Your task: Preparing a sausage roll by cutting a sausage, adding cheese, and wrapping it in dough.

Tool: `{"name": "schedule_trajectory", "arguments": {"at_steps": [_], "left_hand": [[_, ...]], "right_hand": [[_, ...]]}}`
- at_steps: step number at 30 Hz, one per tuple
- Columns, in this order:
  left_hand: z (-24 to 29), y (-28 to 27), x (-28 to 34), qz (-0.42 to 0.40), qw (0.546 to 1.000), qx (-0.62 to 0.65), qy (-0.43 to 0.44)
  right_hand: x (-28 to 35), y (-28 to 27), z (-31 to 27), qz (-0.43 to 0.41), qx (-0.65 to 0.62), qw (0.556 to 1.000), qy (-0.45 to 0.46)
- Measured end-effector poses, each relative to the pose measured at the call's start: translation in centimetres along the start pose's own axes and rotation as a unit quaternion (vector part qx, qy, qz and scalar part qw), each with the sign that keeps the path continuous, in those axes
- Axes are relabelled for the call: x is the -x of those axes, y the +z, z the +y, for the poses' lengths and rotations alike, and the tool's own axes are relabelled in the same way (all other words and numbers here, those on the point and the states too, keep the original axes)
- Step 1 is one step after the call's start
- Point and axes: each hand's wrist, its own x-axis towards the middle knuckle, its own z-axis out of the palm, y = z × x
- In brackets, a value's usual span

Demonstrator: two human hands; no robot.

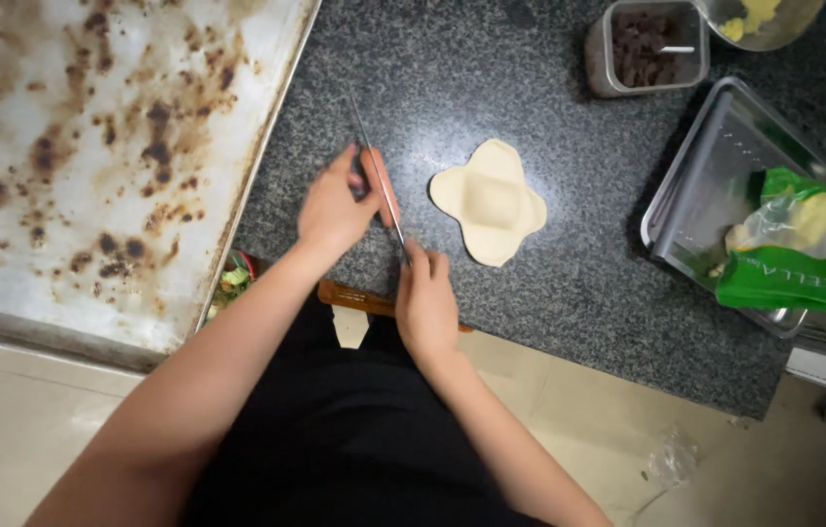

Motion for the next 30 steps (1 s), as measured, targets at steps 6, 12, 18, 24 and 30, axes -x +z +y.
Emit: {"name": "schedule_trajectory", "arguments": {"at_steps": [6,12,18,24,30], "left_hand": [[7.9,-6.8,-3.5,0.252,0.859,-0.135,0.424],[5.5,-2.9,-11.2,0.029,0.806,-0.241,0.540],[4.9,-3.0,-11.5,-0.054,0.845,-0.295,0.443],[4.0,-2.2,-12.1,0.008,0.832,-0.261,0.490],[3.7,-1.7,-12.7,0.004,0.831,-0.271,0.486]], "right_hand": [[0.5,-1.1,-0.3,0.110,-0.089,0.986,-0.086],[0.4,0.7,0.5,0.127,-0.055,0.984,-0.112],[0.3,0.8,0.4,0.128,-0.022,0.984,-0.121],[0.0,1.8,1.1,0.117,-0.020,0.987,-0.111],[-0.3,2.0,1.1,0.115,-0.013,0.988,-0.107]]}}
